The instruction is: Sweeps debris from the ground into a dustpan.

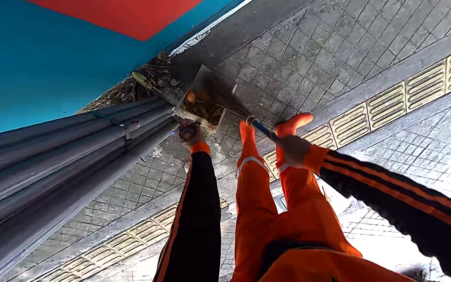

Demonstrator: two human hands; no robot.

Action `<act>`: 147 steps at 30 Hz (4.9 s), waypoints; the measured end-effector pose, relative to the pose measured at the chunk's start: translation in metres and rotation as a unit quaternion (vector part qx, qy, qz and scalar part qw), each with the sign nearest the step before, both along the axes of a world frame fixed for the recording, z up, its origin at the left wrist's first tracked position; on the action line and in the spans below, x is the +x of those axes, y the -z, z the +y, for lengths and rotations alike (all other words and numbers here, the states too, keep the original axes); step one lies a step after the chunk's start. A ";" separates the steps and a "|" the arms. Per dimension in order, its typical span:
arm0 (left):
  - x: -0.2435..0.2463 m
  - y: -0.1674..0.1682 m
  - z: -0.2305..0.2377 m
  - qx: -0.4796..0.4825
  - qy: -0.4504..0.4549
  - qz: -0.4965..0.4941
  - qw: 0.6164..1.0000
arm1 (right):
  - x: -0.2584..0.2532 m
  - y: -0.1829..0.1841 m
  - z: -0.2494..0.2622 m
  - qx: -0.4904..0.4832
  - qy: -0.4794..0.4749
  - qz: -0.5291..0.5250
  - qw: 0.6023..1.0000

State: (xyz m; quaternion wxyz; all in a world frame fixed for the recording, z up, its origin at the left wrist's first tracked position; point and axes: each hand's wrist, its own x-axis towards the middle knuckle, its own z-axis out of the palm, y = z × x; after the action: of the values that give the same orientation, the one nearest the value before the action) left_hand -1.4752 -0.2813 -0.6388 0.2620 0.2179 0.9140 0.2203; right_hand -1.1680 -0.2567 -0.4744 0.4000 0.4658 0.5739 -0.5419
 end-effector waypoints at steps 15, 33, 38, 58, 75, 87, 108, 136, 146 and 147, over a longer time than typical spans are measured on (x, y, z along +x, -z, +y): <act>-0.012 -0.017 -0.057 -0.030 -0.101 0.025 0.994 | -0.002 0.005 0.062 0.101 0.030 -0.049 0.993; -0.091 0.006 -0.069 -0.011 0.194 -0.040 0.980 | 0.180 -0.051 -0.059 0.143 0.453 -0.258 0.842; -0.091 0.015 -0.054 0.014 0.246 -0.043 0.968 | 0.080 0.037 -0.052 0.070 0.420 -0.149 0.892; -0.046 -0.026 -0.006 -0.016 0.278 -0.029 0.960 | 0.066 -0.040 -0.103 -0.004 0.379 0.030 0.925; 0.157 -0.014 0.075 0.052 0.277 -0.046 0.958 | 0.491 0.055 0.093 0.264 0.544 -0.274 0.748; 0.193 -0.029 0.102 -0.003 0.301 -0.027 0.953 | 0.346 -0.064 -0.100 0.025 0.541 0.003 0.841; 0.124 0.000 0.146 0.015 0.481 -0.031 0.876 | 0.198 -0.049 -0.123 0.073 0.613 -0.022 0.786; 0.440 -0.344 0.179 0.258 0.454 -0.067 0.850 | 0.454 -0.190 -0.345 0.091 0.853 -0.222 0.464; 0.740 -0.434 0.235 0.449 0.375 -0.235 0.777 | 0.699 -0.205 -0.235 0.193 0.884 -0.092 0.416; 0.767 -0.436 0.246 0.456 0.359 -0.235 0.780 | 0.734 -0.210 -0.215 0.210 0.859 -0.091 0.458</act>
State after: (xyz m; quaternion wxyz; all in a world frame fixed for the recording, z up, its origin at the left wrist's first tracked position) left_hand -0.7085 -0.0358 -0.2031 0.3986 0.5655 0.4727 0.5457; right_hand -0.4335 -0.4720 -0.2642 -0.3277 0.8398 -0.0595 -0.4287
